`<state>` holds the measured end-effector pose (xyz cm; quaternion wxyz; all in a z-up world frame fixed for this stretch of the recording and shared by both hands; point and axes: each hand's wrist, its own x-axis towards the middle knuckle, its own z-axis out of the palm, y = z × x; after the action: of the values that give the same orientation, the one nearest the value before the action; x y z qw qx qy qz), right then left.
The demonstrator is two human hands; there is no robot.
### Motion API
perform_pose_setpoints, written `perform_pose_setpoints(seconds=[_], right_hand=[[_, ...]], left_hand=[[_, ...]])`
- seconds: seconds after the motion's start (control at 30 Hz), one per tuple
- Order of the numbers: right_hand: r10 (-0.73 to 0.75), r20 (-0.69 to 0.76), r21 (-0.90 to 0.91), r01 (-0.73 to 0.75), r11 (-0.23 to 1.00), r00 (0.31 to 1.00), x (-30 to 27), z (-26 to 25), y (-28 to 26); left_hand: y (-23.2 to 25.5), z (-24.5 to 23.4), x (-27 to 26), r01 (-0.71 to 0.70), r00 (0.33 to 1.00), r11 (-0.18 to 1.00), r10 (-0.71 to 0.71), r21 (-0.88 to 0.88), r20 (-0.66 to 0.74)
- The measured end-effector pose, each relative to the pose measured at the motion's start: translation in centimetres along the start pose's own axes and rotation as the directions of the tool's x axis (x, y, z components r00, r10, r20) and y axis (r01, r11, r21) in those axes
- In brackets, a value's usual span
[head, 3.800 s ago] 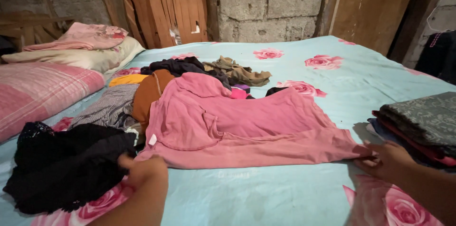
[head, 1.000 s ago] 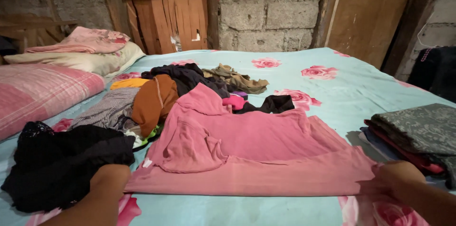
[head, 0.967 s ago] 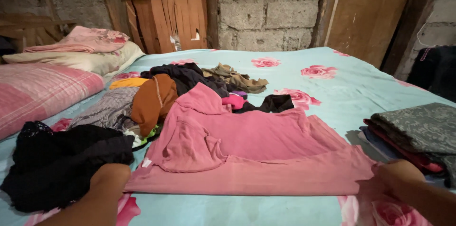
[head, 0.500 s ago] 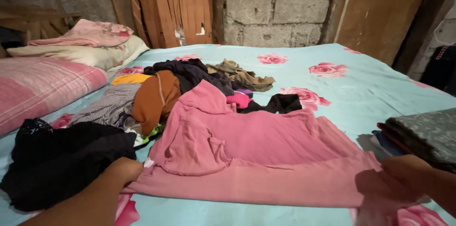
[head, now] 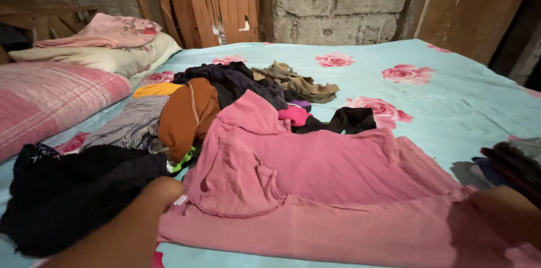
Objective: Folding various pieces of laundry on a bed.
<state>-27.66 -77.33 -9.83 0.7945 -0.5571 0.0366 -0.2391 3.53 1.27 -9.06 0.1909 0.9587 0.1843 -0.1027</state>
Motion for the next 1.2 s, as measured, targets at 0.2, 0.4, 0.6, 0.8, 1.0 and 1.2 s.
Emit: perform_pose_setpoints(seconds=[0.2, 0.4, 0.6, 0.8, 1.0, 1.2], right_hand=[[-0.038, -0.019, 0.117, 0.040, 0.992, 0.999, 8.3, -5.4, 6.9], [-0.083, -0.047, 0.232, 0.092, 0.968, 0.995, 11.2, -9.6, 11.7], [-0.139, -0.088, 0.337, 0.160, 0.928, 0.986, 11.9, -6.7, 11.3], [0.188, 0.059, -0.848, -0.050, 0.528, 0.981, 16.4, -4.8, 5.4], [0.395, 0.044, -0.551, -0.307, 0.776, 0.918, 18.1, -7.3, 6.6], [0.086, -0.221, -0.912, -0.238, 0.334, 0.971, 10.5, 4.2, -0.8]], left_hand=[[4.7, -3.0, -16.9, 0.166, 0.965, 0.986, -0.158, 0.022, -0.209], [4.2, -2.5, -19.9, 0.121, 0.964, 0.988, -0.093, 0.097, -0.250], [1.6, -0.4, -14.4, 0.087, 0.967, 0.976, -0.034, 0.199, -0.252], [0.0, 0.8, -13.7, 0.072, 0.961, 0.985, -0.026, 0.160, -0.274], [0.4, -0.2, -15.9, 0.054, 0.956, 0.993, -0.022, 0.104, -0.292], [1.6, -1.4, -15.4, 0.031, 0.948, 0.998, -0.013, 0.052, -0.317]])
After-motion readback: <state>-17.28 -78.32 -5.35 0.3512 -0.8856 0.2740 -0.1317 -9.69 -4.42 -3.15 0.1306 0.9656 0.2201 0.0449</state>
